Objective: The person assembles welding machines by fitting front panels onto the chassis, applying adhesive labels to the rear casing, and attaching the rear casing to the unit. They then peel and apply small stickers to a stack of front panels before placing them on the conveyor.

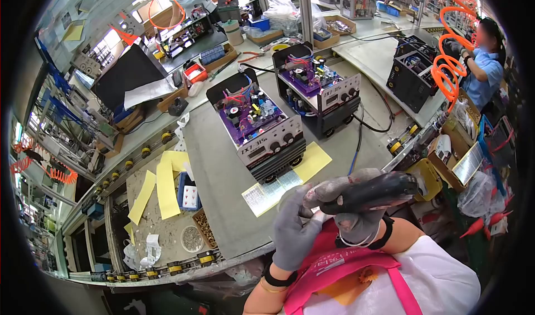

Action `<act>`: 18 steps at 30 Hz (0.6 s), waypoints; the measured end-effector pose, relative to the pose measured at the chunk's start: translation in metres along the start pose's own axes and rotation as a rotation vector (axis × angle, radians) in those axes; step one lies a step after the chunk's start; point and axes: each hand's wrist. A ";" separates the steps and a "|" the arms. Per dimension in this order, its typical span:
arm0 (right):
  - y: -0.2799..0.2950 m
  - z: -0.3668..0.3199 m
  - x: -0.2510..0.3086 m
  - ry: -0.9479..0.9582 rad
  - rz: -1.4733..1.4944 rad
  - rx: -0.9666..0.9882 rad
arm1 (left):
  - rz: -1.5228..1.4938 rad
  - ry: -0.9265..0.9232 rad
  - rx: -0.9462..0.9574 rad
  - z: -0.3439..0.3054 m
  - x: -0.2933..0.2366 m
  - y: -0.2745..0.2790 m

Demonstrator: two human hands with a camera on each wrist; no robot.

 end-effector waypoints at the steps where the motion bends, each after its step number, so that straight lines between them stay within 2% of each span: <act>1: 0.001 -0.001 -0.001 -0.012 0.000 -0.009 | 0.004 0.011 0.007 0.000 0.002 0.001; 4: 0.008 -0.005 -0.002 -0.033 -0.207 0.016 | -0.039 0.024 0.000 0.004 0.001 0.000; 9: 0.019 -0.012 -0.004 -0.103 -0.383 0.026 | -0.065 0.013 -0.031 0.007 0.008 0.000; 13: 0.011 -0.010 -0.014 -0.075 -0.155 -0.095 | -0.116 0.047 -0.042 0.006 0.013 -0.001; 15: 0.020 -0.022 -0.010 -0.133 -0.438 -0.099 | -0.105 0.033 -0.039 0.007 0.015 -0.001; 17: 0.020 -0.021 -0.010 -0.118 -0.458 -0.087 | -0.101 0.013 -0.031 0.010 0.013 -0.001; 18: 0.017 -0.012 -0.014 -0.073 -0.338 -0.072 | -0.119 0.030 -0.038 0.010 0.013 -0.002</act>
Point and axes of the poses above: each hand's wrist, its own z-axis towards the middle knuckle, its own y-axis out of the back of the hand, x = y × z, and after that the axes turned 3 degrees about -x, right-handed
